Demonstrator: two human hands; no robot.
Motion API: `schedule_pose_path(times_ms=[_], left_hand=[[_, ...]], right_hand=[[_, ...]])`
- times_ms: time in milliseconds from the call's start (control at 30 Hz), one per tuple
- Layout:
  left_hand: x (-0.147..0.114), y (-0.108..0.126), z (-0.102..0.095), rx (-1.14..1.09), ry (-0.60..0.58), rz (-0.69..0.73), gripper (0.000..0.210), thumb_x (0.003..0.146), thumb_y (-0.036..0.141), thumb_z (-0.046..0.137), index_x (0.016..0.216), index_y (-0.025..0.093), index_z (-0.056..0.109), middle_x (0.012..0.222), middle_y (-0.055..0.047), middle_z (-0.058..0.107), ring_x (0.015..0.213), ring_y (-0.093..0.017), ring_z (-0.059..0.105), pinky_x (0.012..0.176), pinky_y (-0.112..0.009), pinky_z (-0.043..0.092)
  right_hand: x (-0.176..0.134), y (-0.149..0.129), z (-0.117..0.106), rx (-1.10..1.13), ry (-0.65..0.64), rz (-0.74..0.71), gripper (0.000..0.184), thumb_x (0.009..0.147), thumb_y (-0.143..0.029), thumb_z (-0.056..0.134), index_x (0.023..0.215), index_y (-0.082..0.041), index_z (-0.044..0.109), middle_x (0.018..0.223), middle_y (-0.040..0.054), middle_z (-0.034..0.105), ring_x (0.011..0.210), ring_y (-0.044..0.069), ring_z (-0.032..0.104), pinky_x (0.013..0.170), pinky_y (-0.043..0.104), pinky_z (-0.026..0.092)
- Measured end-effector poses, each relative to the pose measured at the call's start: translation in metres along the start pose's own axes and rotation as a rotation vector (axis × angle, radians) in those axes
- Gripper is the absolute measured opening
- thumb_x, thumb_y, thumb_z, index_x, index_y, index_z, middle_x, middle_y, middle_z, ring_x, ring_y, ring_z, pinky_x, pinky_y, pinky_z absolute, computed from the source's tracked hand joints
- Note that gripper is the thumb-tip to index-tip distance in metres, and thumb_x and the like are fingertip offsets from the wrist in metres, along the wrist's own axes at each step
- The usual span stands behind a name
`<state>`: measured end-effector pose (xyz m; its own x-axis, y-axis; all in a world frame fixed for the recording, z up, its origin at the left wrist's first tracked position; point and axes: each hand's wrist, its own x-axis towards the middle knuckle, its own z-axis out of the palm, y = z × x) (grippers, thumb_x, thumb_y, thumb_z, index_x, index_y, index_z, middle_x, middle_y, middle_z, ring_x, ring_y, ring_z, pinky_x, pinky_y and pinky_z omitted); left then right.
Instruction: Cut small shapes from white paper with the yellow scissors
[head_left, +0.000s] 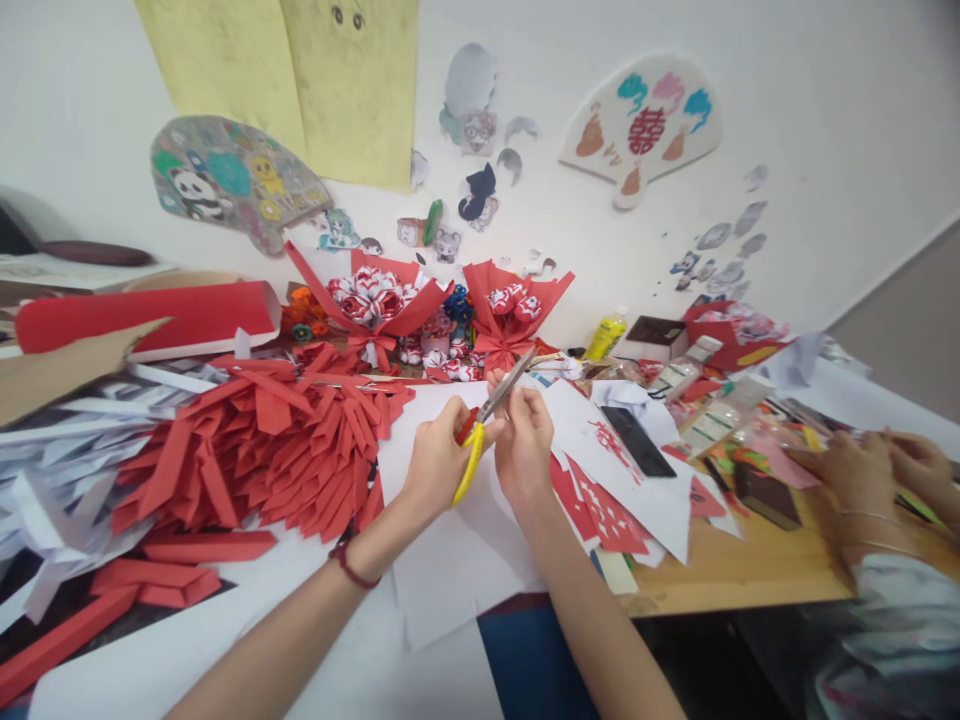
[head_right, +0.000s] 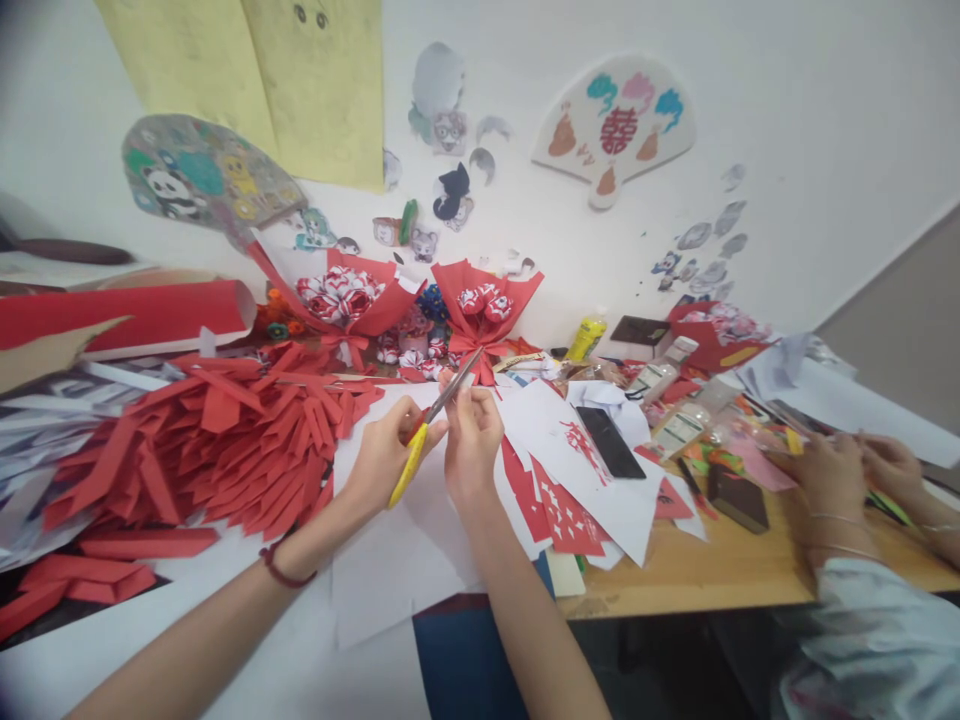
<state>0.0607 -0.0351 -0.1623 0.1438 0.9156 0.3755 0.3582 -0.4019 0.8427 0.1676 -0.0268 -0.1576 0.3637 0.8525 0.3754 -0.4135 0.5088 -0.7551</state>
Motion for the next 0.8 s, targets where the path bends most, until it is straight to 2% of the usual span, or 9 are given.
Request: schedule_pose_path(times_ms=[100, 200, 333, 400, 467, 600, 700, 800], left_hand=[[0.002, -0.001, 0.001, -0.115, -0.020, -0.019, 0.034, 0.082, 0.046, 0.061, 0.074, 0.021, 0.040, 0.055, 0.008, 0.041, 0.052, -0.008, 0.034, 0.050, -0.021, 0.024], [0.006, -0.001, -0.001, -0.260, -0.024, -0.070, 0.032, 0.082, 0.047, 0.061, 0.077, 0.021, 0.044, 0.060, 0.004, 0.057, 0.053, -0.010, 0.046, 0.051, -0.021, 0.033], [0.014, -0.002, -0.011, -0.380, 0.103, -0.087, 0.036, 0.074, 0.046, 0.071, 0.080, 0.021, 0.045, 0.067, 0.002, 0.063, 0.059, -0.011, 0.056, 0.053, -0.021, 0.040], [0.017, -0.002, -0.017, -0.404, 0.174, -0.061, 0.039, 0.071, 0.043, 0.075, 0.081, 0.021, 0.044, 0.066, 0.003, 0.061, 0.058, -0.010, 0.056, 0.053, -0.020, 0.041], [0.019, -0.001, -0.022, -0.442, 0.206, -0.039, 0.039, 0.072, 0.042, 0.075, 0.082, 0.021, 0.044, 0.066, 0.004, 0.060, 0.054, -0.009, 0.053, 0.050, -0.019, 0.040], [0.018, 0.002, -0.026, -0.544, 0.163, -0.011, 0.039, 0.073, 0.041, 0.074, 0.083, 0.021, 0.043, 0.069, 0.004, 0.061, 0.049, -0.007, 0.050, 0.045, -0.019, 0.039], [0.016, 0.003, -0.024, -0.564, 0.128, -0.018, 0.041, 0.071, 0.038, 0.077, 0.084, 0.021, 0.043, 0.069, 0.005, 0.059, 0.047, -0.006, 0.049, 0.044, -0.019, 0.038], [0.017, 0.001, -0.025, -0.559, 0.126, -0.022, 0.040, 0.070, 0.036, 0.077, 0.083, 0.021, 0.042, 0.071, 0.005, 0.059, 0.046, -0.004, 0.046, 0.046, -0.019, 0.039]], right_hand=[[0.002, -0.004, -0.002, 0.008, -0.014, 0.056, 0.022, 0.084, -0.038, 0.066, 0.082, -0.019, 0.055, 0.104, 0.0070, 0.071, 0.109, 0.020, 0.066, 0.106, 0.041, 0.046], [0.004, -0.008, -0.005, -0.055, -0.038, 0.074, 0.021, 0.082, -0.037, 0.069, 0.085, -0.018, 0.061, 0.095, 0.0065, 0.072, 0.098, 0.020, 0.069, 0.099, 0.040, 0.051], [0.003, -0.010, -0.007, -0.206, -0.053, -0.004, 0.024, 0.081, -0.038, 0.069, 0.090, -0.016, 0.067, 0.082, 0.0049, 0.072, 0.078, 0.018, 0.070, 0.083, 0.038, 0.058], [0.001, -0.010, -0.008, -0.341, -0.065, -0.094, 0.023, 0.082, -0.038, 0.069, 0.093, -0.017, 0.069, 0.080, 0.0046, 0.073, 0.076, 0.019, 0.069, 0.080, 0.038, 0.058], [-0.002, -0.010, -0.010, -0.555, -0.086, -0.267, 0.019, 0.085, -0.035, 0.066, 0.095, -0.021, 0.072, 0.088, 0.0055, 0.074, 0.082, 0.020, 0.069, 0.083, 0.039, 0.056], [-0.007, -0.004, -0.019, -0.948, -0.163, -0.635, 0.021, 0.090, -0.027, 0.059, 0.105, -0.029, 0.074, 0.096, 0.0058, 0.074, 0.092, 0.021, 0.067, 0.091, 0.037, 0.051], [-0.010, 0.001, -0.024, -1.103, -0.242, -0.751, 0.026, 0.090, -0.023, 0.059, 0.112, -0.029, 0.072, 0.093, 0.0068, 0.073, 0.092, 0.022, 0.067, 0.091, 0.037, 0.050], [-0.011, -0.001, -0.021, -1.108, -0.207, -0.779, 0.026, 0.089, -0.022, 0.060, 0.110, -0.030, 0.073, 0.093, 0.0063, 0.073, 0.092, 0.021, 0.066, 0.090, 0.037, 0.050]])
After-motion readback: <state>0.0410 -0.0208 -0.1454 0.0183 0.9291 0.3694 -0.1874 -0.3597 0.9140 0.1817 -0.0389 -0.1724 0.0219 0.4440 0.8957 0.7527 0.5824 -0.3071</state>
